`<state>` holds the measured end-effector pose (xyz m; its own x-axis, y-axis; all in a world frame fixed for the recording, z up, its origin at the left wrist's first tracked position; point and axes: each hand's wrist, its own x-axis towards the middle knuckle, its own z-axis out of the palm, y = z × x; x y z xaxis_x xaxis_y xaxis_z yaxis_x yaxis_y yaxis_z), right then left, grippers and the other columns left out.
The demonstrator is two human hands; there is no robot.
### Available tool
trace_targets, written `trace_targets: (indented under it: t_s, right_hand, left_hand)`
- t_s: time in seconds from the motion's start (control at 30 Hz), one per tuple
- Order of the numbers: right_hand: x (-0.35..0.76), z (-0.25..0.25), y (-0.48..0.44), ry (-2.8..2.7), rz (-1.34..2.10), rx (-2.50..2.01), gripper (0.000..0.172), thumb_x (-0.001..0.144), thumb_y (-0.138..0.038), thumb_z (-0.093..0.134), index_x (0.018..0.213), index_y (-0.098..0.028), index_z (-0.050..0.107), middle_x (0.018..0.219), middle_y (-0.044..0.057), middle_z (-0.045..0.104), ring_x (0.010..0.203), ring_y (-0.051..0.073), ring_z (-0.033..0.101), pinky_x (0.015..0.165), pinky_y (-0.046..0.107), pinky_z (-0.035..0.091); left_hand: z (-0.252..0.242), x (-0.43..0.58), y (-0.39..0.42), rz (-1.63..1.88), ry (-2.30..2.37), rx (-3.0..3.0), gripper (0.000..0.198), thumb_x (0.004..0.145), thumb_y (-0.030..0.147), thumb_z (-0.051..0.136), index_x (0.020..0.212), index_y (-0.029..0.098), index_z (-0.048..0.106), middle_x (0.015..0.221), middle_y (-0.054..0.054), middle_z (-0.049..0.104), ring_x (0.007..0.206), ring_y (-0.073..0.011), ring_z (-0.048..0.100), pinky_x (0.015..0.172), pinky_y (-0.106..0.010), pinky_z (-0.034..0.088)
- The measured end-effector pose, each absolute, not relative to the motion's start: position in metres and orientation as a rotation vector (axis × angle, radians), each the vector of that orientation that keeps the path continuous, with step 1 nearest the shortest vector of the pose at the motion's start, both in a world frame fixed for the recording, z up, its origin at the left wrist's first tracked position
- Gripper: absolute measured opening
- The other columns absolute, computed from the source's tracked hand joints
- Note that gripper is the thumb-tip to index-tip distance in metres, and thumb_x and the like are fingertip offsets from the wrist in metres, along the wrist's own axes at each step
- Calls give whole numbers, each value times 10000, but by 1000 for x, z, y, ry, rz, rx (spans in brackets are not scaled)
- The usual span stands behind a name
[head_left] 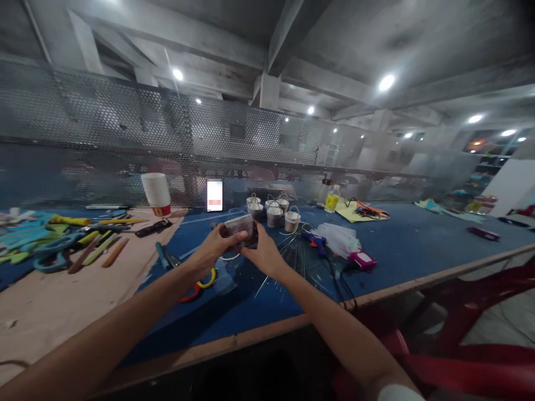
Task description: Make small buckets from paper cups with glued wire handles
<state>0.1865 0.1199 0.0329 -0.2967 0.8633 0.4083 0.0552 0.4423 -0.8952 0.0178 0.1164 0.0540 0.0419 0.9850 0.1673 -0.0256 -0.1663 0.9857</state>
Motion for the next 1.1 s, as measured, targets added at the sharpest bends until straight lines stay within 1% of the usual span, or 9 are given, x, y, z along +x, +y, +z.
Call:
trace_targets:
  t_s: [0.1, 0.2, 0.37, 0.57, 0.67, 0.77, 0.87, 1.0, 1.1]
  right_hand:
    - [184, 33, 126, -1607, 1178, -699, 733, 699, -337, 850, 1337, -189, 521, 1268, 100, 651, 1154, 275, 626, 1026, 427, 484]
    - [189, 33, 128, -1540, 1437, -560, 647, 692, -342, 856, 1267, -222, 584, 1270, 61, 662, 1135, 261, 640, 990, 421, 527]
    - [192, 34, 125, -1542, 1478, -485, 590, 679, -279, 862, 1225, -223, 647, 1229, 37, 698, 1186, 252, 629, 1089, 424, 449]
    - [193, 34, 125, -1503, 1538, -447, 635, 626, -247, 885, 1223, -225, 668, 1209, 38, 722, 1193, 258, 634, 1102, 438, 430]
    - [195, 34, 122, -1483, 1608, -428, 627, 635, -250, 884, 1226, -221, 677, 1220, 44, 720, 1184, 255, 642, 1102, 433, 428]
    - [195, 32, 121, -1483, 1689, -418, 588, 668, -253, 870, 1226, -224, 685, 1230, 42, 716, 1184, 253, 645, 1102, 426, 428]
    - [194, 28, 123, -1490, 1693, -412, 581, 668, -247, 877, 1216, -232, 686, 1263, 37, 703, 1216, 251, 625, 1105, 416, 430]
    - [193, 23, 126, -1531, 1641, -390, 614, 655, -249, 891, 1227, -223, 670, 1284, 49, 691, 1235, 261, 611, 1096, 427, 441]
    - [194, 23, 127, -1577, 1598, -404, 626, 660, -269, 891, 1240, -211, 664, 1265, 58, 699, 1229, 268, 613, 1101, 439, 435]
  left_hand:
    - [58, 8, 106, 1297, 1016, 1366, 559, 639, 456, 867, 1100, 196, 683, 1165, -101, 733, 1082, -292, 685, 871, -386, 552]
    - [60, 0, 99, 1266, 977, 1423, 464, 673, 434, 844, 1054, 197, 724, 1132, -99, 747, 1073, -295, 684, 902, -401, 532]
    - [55, -3, 102, 1334, 1083, 1604, 402, 689, 374, 823, 1049, 216, 741, 965, -64, 768, 952, -295, 690, 892, -430, 503]
    - [50, -9, 105, 1356, 1085, 1686, 381, 665, 352, 830, 1011, 219, 739, 887, -37, 737, 890, -275, 676, 820, -386, 507]
    - [54, -12, 101, 1357, 1081, 1706, 366, 718, 395, 795, 1038, 226, 741, 950, -48, 744, 926, -273, 682, 845, -386, 507]
    - [56, -14, 98, 1338, 1078, 1712, 381, 762, 419, 764, 1091, 229, 733, 1088, -79, 750, 1051, -299, 678, 929, -417, 497]
    - [57, -13, 98, 1273, 1037, 1695, 451, 737, 406, 789, 1144, 225, 721, 1195, -97, 737, 1168, -327, 647, 997, -453, 481]
    - [56, -10, 96, 1182, 1021, 1684, 516, 708, 404, 807, 1166, 190, 705, 1196, -112, 748, 1153, -341, 666, 1012, -503, 480]
    - [53, -9, 94, 1219, 994, 1666, 521, 710, 388, 812, 1175, 189, 689, 1208, -112, 744, 1146, -320, 674, 1017, -492, 486]
